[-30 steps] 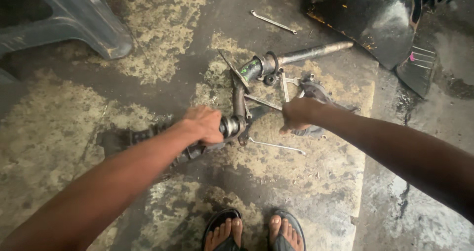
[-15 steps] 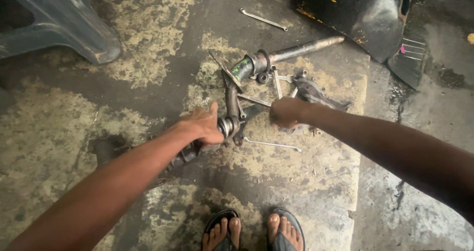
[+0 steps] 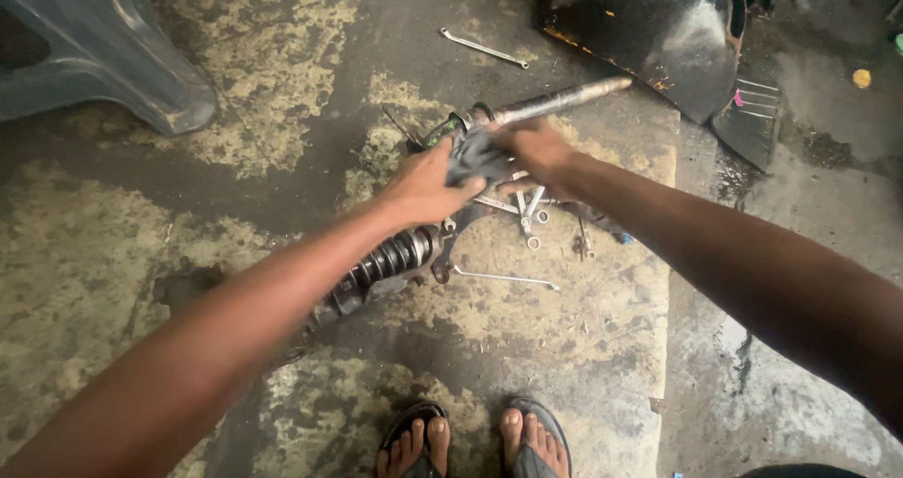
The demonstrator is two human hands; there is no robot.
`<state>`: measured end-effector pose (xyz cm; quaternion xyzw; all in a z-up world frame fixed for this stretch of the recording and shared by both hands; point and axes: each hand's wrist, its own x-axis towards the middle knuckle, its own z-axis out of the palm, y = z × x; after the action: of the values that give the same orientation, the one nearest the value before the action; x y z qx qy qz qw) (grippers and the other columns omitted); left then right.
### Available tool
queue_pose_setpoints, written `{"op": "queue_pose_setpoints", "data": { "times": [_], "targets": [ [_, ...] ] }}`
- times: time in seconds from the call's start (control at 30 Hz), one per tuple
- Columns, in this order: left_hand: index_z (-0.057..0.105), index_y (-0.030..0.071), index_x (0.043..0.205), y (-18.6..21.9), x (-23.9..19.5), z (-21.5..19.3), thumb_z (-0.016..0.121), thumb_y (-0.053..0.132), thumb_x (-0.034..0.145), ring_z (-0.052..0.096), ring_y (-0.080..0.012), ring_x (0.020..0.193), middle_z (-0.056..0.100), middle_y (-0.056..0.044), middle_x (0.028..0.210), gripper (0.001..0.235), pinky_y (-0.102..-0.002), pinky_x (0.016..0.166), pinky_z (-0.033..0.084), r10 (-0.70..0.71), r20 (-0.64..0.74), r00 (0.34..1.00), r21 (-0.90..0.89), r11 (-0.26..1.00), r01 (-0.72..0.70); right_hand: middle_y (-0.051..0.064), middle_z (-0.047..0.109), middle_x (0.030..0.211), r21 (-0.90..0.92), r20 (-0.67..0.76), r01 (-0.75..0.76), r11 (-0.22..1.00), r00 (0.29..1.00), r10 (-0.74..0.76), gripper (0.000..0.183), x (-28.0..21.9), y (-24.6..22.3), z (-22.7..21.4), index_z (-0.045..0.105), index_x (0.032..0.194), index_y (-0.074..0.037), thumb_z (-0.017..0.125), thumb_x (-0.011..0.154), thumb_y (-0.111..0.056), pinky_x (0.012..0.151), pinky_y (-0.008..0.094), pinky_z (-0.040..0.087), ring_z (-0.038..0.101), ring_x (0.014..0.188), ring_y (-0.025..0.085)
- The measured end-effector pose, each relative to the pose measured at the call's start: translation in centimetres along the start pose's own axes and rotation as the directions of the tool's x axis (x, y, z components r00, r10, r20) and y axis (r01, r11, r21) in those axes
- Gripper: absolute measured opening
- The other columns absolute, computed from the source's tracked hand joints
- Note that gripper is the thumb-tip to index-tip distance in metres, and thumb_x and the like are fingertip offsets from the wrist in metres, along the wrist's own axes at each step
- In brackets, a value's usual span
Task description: The person wipes a motorcycle shock absorber with a cloth, rotating it to clean different sections. They then wipe a metal exhaust pipe and several wrenches on the floor, using the same cloth to remove grime from each item.
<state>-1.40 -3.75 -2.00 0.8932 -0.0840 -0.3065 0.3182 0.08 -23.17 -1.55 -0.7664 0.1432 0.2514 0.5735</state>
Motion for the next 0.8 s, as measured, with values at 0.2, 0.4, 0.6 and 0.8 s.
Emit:
{"op": "queue_pose_setpoints", "data": {
  "times": [0.2, 0.4, 0.6, 0.8],
  "targets": [
    [0.054, 0.003, 0.138, 0.6, 1.6, 1.5, 0.066, 0.002, 0.085, 0.071, -0.0280, 0.087, 0.073, -0.018, 0.107, 0.055, -0.038, 0.080, 0.061, 0.109, -0.336, 0.935, 0.013, 0.994, -0.112, 0.010, 0.062, 0.106, 0.225, 0.222, -0.128, 0.966, 0.972, 0.077, 0.043, -0.6, -2.6, 2.5, 0.055, 0.114, -0.008, 0.026, 0.108, -0.040, 0.099, 0.055, 0.053, 0.061, 0.103, 0.026],
    [0.045, 0.006, 0.148, 2.4, 1.6, 1.7, 0.073, -0.002, 0.076, 0.074, -0.0255, 0.084, 0.075, -0.016, 0.105, 0.077, -0.035, 0.066, 0.060, 0.140, -0.579, 0.803, -0.116, 0.961, -0.251, 0.013, 0.059, 0.113, 0.273, 0.144, -0.040, 0.961, 0.990, 0.000, 0.040, 0.4, -3.0, 3.0, 0.061, 0.117, -0.008, 0.031, 0.108, -0.032, 0.103, 0.053, 0.052, 0.057, 0.106, 0.025],
    [-0.014, 0.027, 0.166, 5.3, 1.0, 1.7, 0.059, -0.011, 0.080, 0.065, -0.0254, 0.071, 0.068, -0.025, 0.118, 0.119, -0.033, 0.055, 0.054, 0.114, -0.155, 0.981, -0.256, 0.955, -0.151, 0.018, 0.070, 0.108, 0.350, -0.131, 0.032, 0.936, 0.991, 0.015, 0.039, 2.9, -1.6, 1.6, 0.072, 0.111, -0.004, 0.038, 0.103, -0.022, 0.086, 0.052, 0.058, 0.066, 0.092, 0.027],
    [0.015, 0.024, 0.165, 6.0, 2.1, 1.6, 0.058, -0.016, 0.081, 0.069, -0.0188, 0.070, 0.028, -0.015, 0.165, 0.102, -0.031, 0.054, 0.057, 0.169, -0.300, 0.939, -0.188, 0.954, -0.232, 0.016, 0.072, 0.094, 0.390, -0.269, 0.162, 0.907, 0.961, -0.056, 0.015, 6.2, 0.4, -0.1, 0.051, 0.113, -0.011, 0.053, 0.100, -0.019, 0.078, 0.048, 0.062, 0.071, 0.087, 0.029]
  ]
}}
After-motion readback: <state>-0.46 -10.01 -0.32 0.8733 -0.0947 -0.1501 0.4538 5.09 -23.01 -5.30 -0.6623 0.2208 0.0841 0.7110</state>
